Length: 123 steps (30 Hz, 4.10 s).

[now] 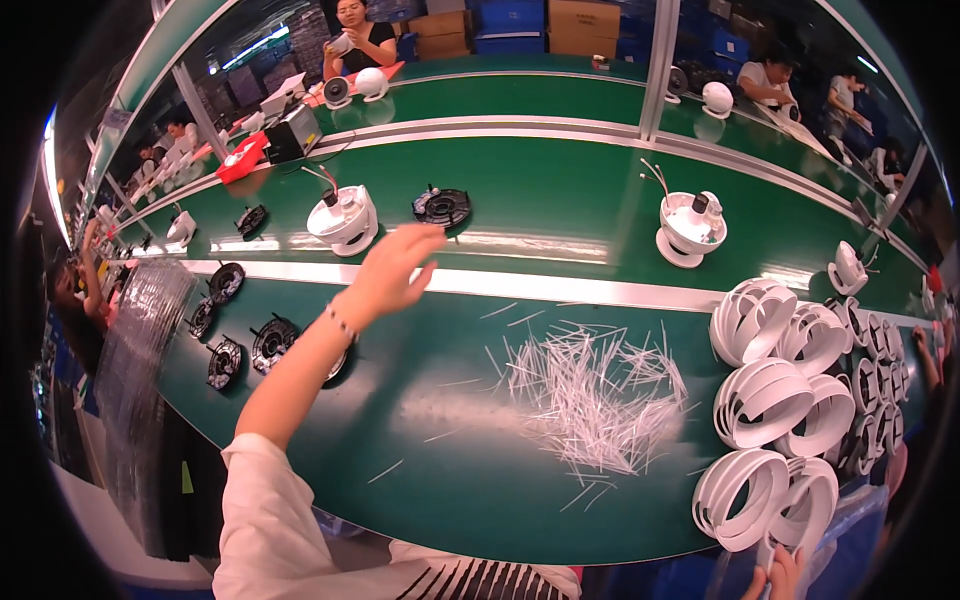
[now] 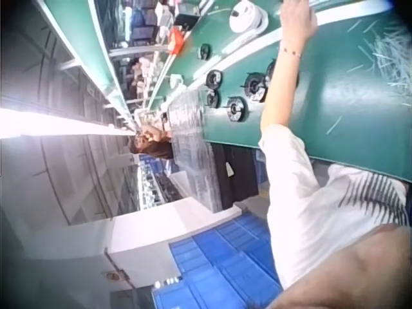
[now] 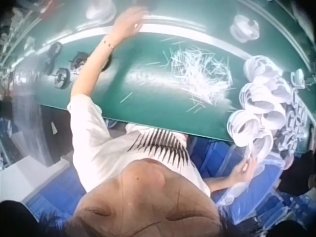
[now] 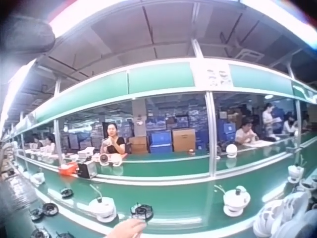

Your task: Assembling the components of circular lighting fixtures on a factory production line.

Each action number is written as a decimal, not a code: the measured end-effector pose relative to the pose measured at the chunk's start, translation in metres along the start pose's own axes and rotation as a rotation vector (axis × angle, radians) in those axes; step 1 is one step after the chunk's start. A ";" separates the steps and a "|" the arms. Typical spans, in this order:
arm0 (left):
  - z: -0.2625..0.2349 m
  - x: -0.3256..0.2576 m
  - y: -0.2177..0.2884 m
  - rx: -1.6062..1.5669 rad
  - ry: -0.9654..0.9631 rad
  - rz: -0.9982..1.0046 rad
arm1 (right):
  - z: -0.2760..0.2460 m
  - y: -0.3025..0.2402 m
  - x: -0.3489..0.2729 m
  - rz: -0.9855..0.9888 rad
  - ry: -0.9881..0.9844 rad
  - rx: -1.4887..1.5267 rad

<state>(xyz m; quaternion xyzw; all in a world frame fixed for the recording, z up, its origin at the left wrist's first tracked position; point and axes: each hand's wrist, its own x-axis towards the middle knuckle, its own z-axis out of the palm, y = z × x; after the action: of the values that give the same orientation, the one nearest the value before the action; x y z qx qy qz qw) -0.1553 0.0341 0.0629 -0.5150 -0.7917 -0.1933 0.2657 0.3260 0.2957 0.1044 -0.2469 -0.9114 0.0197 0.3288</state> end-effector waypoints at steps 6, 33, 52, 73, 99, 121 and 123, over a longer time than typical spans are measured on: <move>0.082 0.028 -0.083 0.251 -0.159 -0.384 | 0.030 -0.025 -0.004 -0.151 0.420 0.144; -0.002 -0.046 0.071 0.012 -0.420 -0.309 | 0.121 -0.183 -0.037 -0.926 -0.629 0.571; 0.024 -0.048 0.043 -0.985 0.084 -0.946 | 0.129 -0.189 0.049 -0.776 -0.932 0.677; -0.017 -0.075 0.141 -2.363 -0.028 -1.065 | 0.185 -0.211 0.063 -0.177 -0.406 1.020; -0.002 -0.091 0.162 -2.073 0.041 -0.970 | 0.186 -0.224 0.062 -0.212 -0.415 0.777; -0.028 -0.080 0.149 -2.083 0.448 -0.812 | 0.194 -0.229 0.050 -0.550 0.026 1.080; -0.029 -0.081 0.149 -2.092 0.446 -0.822 | 0.194 -0.230 0.050 -0.548 0.023 1.086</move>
<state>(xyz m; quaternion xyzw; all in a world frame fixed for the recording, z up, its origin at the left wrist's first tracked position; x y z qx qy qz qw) 0.0144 0.0186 0.0399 -0.1403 -0.2870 -0.9163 -0.2415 0.0743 0.1417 0.0280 0.1994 -0.7979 0.3937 0.4107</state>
